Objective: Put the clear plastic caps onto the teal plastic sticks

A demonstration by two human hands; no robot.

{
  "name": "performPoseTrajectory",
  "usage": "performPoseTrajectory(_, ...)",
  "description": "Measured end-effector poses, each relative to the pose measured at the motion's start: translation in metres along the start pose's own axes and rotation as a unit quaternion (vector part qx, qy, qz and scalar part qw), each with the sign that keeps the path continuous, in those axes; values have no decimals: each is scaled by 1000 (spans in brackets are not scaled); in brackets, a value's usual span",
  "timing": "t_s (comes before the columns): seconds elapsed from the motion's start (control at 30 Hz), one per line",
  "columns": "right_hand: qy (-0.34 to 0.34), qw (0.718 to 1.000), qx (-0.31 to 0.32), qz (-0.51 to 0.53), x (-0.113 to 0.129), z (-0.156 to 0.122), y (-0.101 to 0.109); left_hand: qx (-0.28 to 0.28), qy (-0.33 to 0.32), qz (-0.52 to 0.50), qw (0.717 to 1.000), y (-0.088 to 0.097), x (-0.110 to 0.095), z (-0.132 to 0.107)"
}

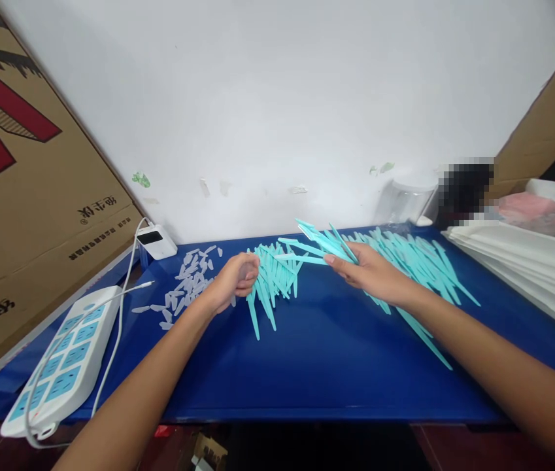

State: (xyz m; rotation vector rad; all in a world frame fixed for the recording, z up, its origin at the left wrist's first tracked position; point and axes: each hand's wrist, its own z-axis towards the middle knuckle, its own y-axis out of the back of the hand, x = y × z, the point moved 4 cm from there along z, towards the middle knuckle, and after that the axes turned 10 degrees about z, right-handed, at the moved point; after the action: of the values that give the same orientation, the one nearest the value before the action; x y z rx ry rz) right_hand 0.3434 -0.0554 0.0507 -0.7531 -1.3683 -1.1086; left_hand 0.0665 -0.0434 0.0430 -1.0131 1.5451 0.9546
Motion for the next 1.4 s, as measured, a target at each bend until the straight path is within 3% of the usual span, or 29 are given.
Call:
performPoseTrajectory(0.17,-12,1000,5,-6,5,-2,-3,32,-1,-74,997,1,-5,-2)
performPoseTrajectory(0.5,-23,999,39,-9,10,-6,-5,40,-83,104,990,2,-3,-3)
performPoseTrajectory(0.67,-17,997,68,-15,12,-5,-4,11,-127,160,979,7,-4,-3)
performPoseTrajectory(1.03,19,992,107,-57,18,-6,-7,16,-125,259,958,6,-9,-8)
performPoseTrajectory(1.27,35,986,154,-43,18,-7,-19,71,-158,313,934,-10,-16,-14)
performPoseTrajectory(1.4,14,986,163,-23,13,-6,-21,56,-146,299,941,-16,-12,-11)
